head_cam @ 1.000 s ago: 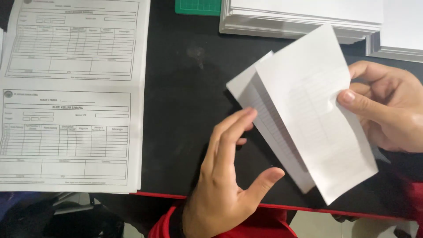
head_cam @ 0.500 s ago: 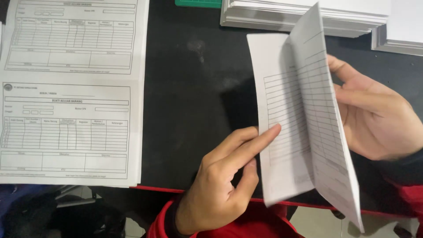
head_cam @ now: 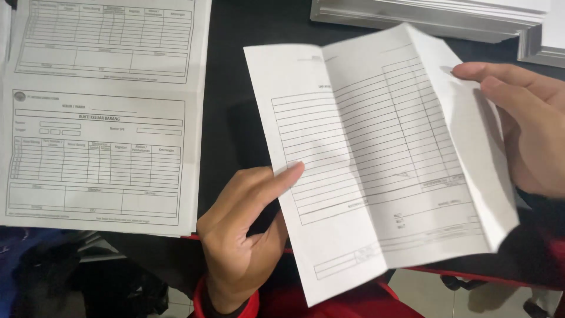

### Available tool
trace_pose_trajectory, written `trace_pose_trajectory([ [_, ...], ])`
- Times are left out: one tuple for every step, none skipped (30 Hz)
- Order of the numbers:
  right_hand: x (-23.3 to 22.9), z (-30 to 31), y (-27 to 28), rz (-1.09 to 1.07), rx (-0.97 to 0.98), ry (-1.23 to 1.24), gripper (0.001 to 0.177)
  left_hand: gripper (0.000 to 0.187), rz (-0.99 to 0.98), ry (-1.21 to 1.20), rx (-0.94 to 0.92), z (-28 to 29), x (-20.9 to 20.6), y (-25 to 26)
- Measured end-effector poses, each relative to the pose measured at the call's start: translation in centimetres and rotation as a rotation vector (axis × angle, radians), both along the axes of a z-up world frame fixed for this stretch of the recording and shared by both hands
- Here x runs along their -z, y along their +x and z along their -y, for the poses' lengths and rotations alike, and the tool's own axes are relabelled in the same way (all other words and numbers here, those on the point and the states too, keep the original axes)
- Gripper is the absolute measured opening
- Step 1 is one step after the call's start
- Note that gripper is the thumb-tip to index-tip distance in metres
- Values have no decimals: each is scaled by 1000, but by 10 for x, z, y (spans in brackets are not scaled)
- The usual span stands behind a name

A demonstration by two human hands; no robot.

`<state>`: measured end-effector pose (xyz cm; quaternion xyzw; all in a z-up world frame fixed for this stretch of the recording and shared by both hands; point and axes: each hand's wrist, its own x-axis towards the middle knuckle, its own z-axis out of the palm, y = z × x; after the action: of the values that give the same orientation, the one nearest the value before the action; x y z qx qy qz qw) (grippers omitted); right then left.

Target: Folding printed documents and inserting them into self-sealing envelopes

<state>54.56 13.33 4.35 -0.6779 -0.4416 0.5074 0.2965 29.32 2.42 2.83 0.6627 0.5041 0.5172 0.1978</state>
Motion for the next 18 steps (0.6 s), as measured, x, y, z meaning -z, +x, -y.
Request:
trace_pose_trajectory([
  [-5, 1, -4, 2, 3, -1, 25, 20, 2, -1, 3, 1, 1, 0],
  [-10, 2, -7, 128, -95, -13, 30, 21, -13, 22, 18, 1, 1, 1],
  [-15, 3, -11, 253, -194, -24, 40, 22, -29, 48, 32, 1, 2, 1],
  [-16, 5, -12, 256, -191, -25, 40, 22, -26, 48, 35, 2, 2, 0],
  [-17, 6, -13, 289, -236, -23, 50, 20, -65, 95, 87, 2, 2, -1],
  [-19, 8, -14, 322, -282, -21, 62, 19, -103, 142, 138, 2, 2, -2],
  [-21, 9, -17, 324, -280, -23, 62, 19, -101, 141, 140, 2, 3, -3],
  [-22, 10, -19, 313, -262, -27, 65, 17, -111, 172, 162, 2, 3, -3],
  [-24, 11, -22, 301, -244, -31, 68, 15, -122, 203, 183, 2, 4, -3],
  [-25, 12, -22, 302, -243, -31, 68, 15, -122, 203, 184, 2, 2, -3],
  [-25, 12, -21, 305, -285, -17, 71, 13, -125, 212, 143, 2, 0, -2],
  [-25, 12, -21, 308, -327, -3, 74, 12, -128, 222, 102, 1, -3, -2],
  [-24, 13, -19, 307, -326, -3, 74, 12, -128, 222, 103, 3, -2, -3],
  [-24, 14, -17, 282, -364, 36, 80, 14, -138, 215, 69, 4, -1, -5],
  [-23, 14, -16, 256, -405, 76, 87, 18, -149, 207, 34, 5, 0, -7],
  [-20, 15, -13, 255, -406, 77, 87, 18, -151, 208, 32, 6, 1, -8],
  [-18, 15, -10, 227, -416, 70, 79, 18, -150, 200, 22, 7, 1, -8],
  [-16, 16, -7, 199, -425, 63, 72, 18, -149, 191, 12, 9, 2, -9],
])
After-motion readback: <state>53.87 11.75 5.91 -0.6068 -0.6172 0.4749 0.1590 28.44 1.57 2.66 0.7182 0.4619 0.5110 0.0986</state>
